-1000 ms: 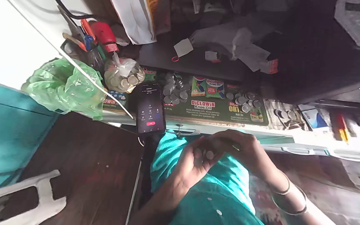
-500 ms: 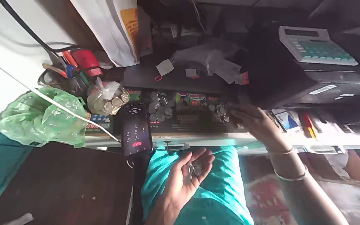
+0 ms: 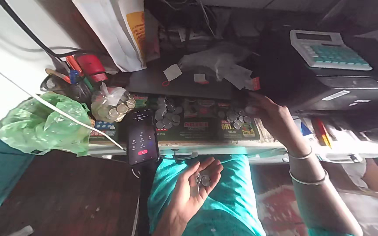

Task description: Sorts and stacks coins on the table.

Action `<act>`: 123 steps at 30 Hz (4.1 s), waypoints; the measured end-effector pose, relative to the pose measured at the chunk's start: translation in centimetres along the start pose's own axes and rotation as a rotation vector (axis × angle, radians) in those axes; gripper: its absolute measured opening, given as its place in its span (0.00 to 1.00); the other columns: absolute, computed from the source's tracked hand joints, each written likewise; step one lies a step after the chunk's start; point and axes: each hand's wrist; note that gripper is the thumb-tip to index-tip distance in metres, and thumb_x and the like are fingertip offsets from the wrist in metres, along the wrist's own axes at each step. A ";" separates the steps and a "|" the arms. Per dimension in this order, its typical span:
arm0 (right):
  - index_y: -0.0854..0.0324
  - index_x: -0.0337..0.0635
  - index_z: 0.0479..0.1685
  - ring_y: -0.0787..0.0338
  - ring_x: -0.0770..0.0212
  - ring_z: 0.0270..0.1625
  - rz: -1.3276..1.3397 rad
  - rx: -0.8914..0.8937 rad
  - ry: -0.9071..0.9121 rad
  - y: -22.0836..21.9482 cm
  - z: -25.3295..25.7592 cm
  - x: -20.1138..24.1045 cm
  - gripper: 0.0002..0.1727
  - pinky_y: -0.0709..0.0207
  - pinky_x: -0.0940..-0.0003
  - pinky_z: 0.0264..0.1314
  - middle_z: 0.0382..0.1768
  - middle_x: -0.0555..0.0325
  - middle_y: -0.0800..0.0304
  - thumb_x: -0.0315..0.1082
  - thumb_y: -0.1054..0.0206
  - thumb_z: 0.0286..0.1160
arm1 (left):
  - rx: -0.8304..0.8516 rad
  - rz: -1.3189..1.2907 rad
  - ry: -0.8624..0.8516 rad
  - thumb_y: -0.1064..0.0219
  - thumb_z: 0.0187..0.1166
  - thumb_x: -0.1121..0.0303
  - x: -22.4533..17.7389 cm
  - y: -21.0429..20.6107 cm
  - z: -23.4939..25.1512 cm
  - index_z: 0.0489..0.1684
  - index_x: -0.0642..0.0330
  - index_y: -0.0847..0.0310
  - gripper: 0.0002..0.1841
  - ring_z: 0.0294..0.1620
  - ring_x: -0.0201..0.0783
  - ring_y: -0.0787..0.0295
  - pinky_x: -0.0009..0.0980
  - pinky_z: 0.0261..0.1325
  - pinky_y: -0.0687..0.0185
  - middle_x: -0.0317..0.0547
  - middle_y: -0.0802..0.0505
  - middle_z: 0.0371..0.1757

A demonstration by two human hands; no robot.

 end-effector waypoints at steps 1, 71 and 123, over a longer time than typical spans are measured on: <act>0.29 0.54 0.85 0.06 0.49 0.43 -0.041 0.012 0.003 0.1 0.0 0.3 0.28 0.14 0.44 0.49 0.50 0.47 0.06 0.29 0.37 0.85 | -0.001 0.000 -0.001 0.61 0.94 0.62 0.0 -0.1 0.0 0.65 0.73 0.18 0.27 0.66 0.55 0.09 0.42 0.70 0.14 0.64 0.09 0.64; 0.16 0.38 0.66 0.11 0.67 0.40 0.821 0.284 -0.219 -0.6 1.5 -1.0 0.17 0.14 0.70 0.49 0.44 0.57 0.08 0.33 0.47 0.92 | 0.002 -0.067 -0.039 0.59 0.93 0.64 0.2 -0.2 0.3 0.65 0.75 0.18 0.26 0.66 0.55 0.10 0.40 0.72 0.16 0.66 0.09 0.63; 0.17 0.40 0.69 0.06 0.64 0.45 0.309 0.086 -0.091 -0.2 2.0 -2.3 0.16 0.11 0.61 0.55 0.49 0.54 0.05 0.31 0.39 0.87 | 0.008 -0.064 -0.037 0.59 0.93 0.63 0.1 0.0 0.1 0.65 0.75 0.18 0.26 0.67 0.55 0.10 0.41 0.74 0.17 0.66 0.09 0.63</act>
Point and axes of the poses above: each hand's wrist, its own z-axis towards the middle knuckle, its own y-axis out of the back of the hand, x = y × z
